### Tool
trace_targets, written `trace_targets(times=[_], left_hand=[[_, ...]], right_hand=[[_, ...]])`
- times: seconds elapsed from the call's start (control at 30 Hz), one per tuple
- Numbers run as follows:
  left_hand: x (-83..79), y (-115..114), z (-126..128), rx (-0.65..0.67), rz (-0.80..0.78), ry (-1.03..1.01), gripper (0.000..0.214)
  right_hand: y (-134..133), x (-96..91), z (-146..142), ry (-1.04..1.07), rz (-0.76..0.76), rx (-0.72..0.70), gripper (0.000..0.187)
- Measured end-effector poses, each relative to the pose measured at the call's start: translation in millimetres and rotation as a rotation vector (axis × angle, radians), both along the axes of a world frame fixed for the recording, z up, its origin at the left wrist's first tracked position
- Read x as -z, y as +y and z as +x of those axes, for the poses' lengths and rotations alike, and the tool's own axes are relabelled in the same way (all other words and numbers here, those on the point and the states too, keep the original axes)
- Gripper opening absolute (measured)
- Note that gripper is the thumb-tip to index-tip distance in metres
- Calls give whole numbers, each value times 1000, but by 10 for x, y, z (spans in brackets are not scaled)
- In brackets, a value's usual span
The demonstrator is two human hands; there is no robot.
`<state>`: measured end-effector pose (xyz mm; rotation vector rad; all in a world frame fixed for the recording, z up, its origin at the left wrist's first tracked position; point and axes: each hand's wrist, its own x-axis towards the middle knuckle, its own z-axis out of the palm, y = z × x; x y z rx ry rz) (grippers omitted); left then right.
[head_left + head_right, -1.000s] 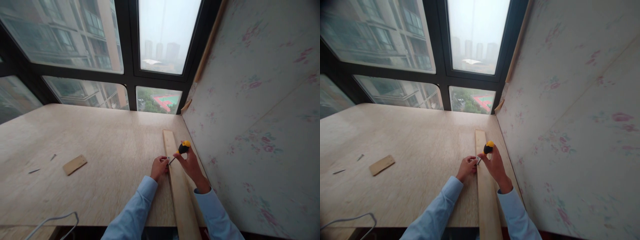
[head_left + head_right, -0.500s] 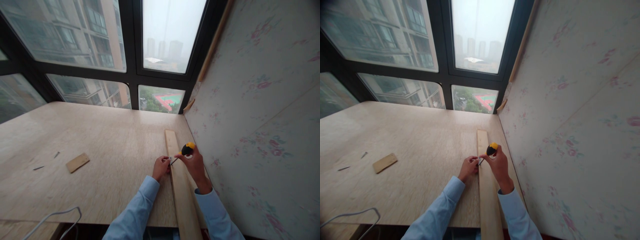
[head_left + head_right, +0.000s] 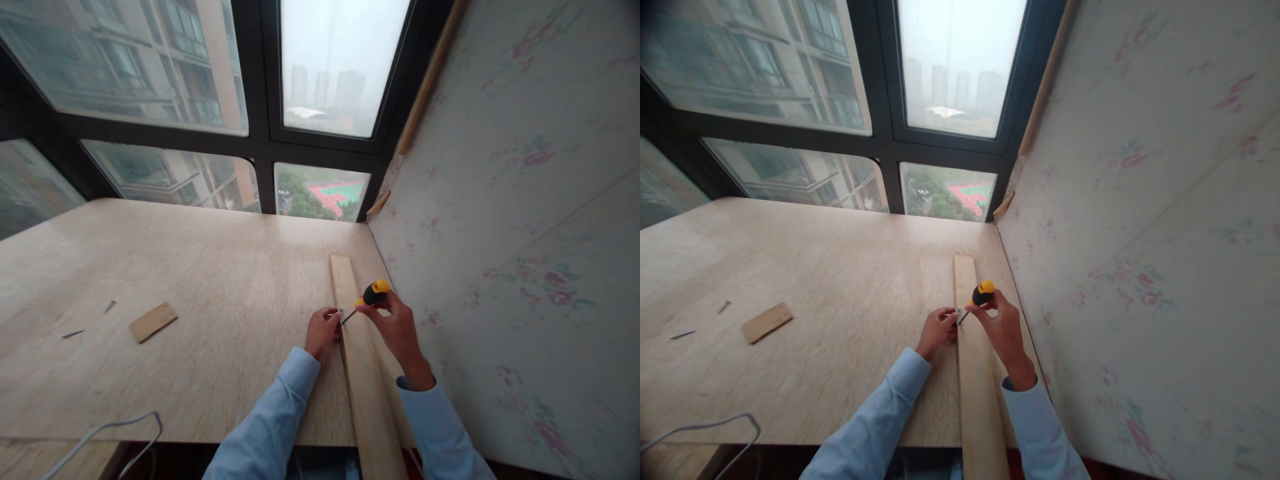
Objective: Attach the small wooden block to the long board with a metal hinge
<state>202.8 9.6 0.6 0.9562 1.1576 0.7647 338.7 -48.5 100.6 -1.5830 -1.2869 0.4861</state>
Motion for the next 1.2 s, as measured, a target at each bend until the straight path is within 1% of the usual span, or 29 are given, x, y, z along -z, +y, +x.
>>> trace_targets(times=[0.03, 0.07, 0.1, 0.13, 0.17, 0.27, 0.3, 0.33, 0.37, 0.4, 0.43, 0.53, 0.57, 0.6, 0.63, 0.67, 0.8, 0.87, 0.9, 0.97, 1.1, 1.13, 1.17, 1.2], left_hand=[[-1, -1, -2, 0, 5, -3, 26], [-3, -1, -3, 1, 9, -5, 26], [-7, -2, -5, 0, 11, -6, 26], [-11, -3, -5, -1, 11, -6, 25], [-16, -4, -5, -2, 8, -5, 25], [-24, -7, -1, -6, -1, -2, 23], [-26, -8, 1, -6, -1, -2, 22], [-27, -11, 3, -6, 2, -4, 22], [-29, -14, 4, -5, 6, -7, 22], [-33, -17, 5, -5, 9, -11, 22], [-38, -21, 4, -3, 11, -17, 23], [-58, -28, 1, -3, 7, -19, 22], [-61, -28, 0, -4, 3, -16, 21], [-60, -27, 0, -6, -1, -14, 21], [-55, -25, 1, -7, -4, -18, 22], [-47, -22, 3, -5, -5, -26, 23], [4, -14, 13, -3, 2, -46, 25], [17, -16, 15, -7, 6, -33, 26], [16, -19, 15, -8, 7, -30, 26], [5, -27, 14, -11, 6, -34, 25], [-28, -38, 7, -12, 5, -19, 22], [-30, -38, 6, -13, 5, -15, 22], [-30, -38, 4, -14, 5, -14, 21], [-27, -38, 4, -14, 5, -14, 21]], right_hand=[[30, -4, -8, -86, 2, 91, 49], [56, 0, -16, -143, 9, 149, 52], [75, 12, -22, -160, 19, 160, 57], [86, 31, -24, -137, 30, 126, 61], [87, 54, -24, -81, 40, 55, 65], [44, 117, -6, 173, 48, -219, 68], [25, 126, 2, 245, 40, -281, 68], [8, 127, 9, 290, 31, -317, 67], [-2, 120, 13, 302, 20, -324, 66], [-6, 107, 14, 277, 9, -297, 64], [-2, 91, 11, 216, -2, -235, 63], [44, 61, -12, -56, -24, 28, 70], [63, 65, -20, -117, -21, 85, 73], [78, 77, -28, -139, -10, 101, 76], [87, 96, -33, -118, 5, 77, 76], [89, 117, -35, -60, 22, 23, 75], [34, 166, -18, 312, 49, -253, 72], [-3, 155, 0, 425, 27, -328, 73], [-16, 146, 9, 442, 17, -339, 72], [-24, 131, 22, 385, 3, -291, 65], [18, 135, 26, 33, 4, 8, 47], [29, 140, 24, -15, 6, 37, 45], [36, 145, 21, -19, 10, 28, 44], [38, 149, 19, 16, 12, -17, 43]])
